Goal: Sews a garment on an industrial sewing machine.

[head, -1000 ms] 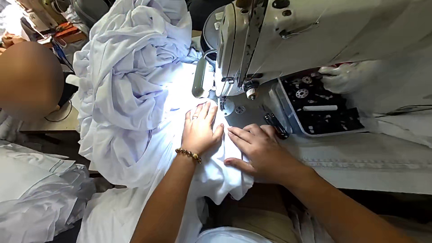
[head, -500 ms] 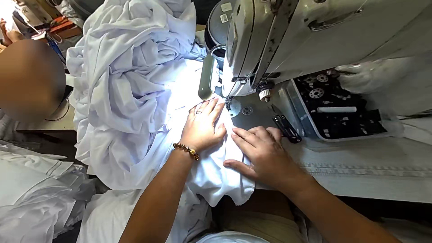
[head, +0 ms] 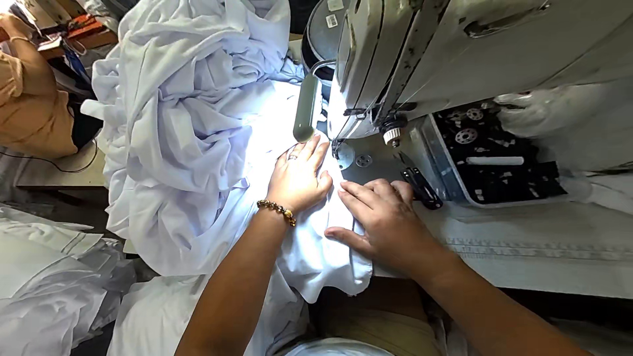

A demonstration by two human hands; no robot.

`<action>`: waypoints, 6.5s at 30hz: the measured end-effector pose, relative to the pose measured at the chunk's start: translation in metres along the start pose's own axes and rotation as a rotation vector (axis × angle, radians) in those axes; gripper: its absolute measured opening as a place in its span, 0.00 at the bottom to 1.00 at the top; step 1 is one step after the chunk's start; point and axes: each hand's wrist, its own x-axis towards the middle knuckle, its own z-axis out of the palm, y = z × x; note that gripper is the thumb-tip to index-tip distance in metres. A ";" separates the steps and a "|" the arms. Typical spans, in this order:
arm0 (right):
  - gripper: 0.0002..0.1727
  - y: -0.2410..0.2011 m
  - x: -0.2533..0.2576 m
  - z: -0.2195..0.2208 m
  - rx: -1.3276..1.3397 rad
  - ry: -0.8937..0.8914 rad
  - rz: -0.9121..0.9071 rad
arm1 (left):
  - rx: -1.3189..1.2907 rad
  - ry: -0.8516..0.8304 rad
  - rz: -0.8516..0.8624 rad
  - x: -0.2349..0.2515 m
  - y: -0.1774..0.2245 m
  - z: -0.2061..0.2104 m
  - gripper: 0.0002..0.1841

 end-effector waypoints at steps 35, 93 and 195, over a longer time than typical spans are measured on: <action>0.44 -0.008 -0.003 0.014 -0.019 0.091 -0.009 | -0.643 0.671 -0.614 -0.255 0.009 0.017 0.12; 0.11 0.136 0.013 -0.119 -0.020 -0.245 0.679 | 0.149 0.417 0.312 -0.082 0.022 -0.002 0.15; 0.11 -0.018 -0.015 -0.067 0.555 -0.035 0.277 | -1.426 0.183 -0.379 -0.120 0.075 0.006 0.06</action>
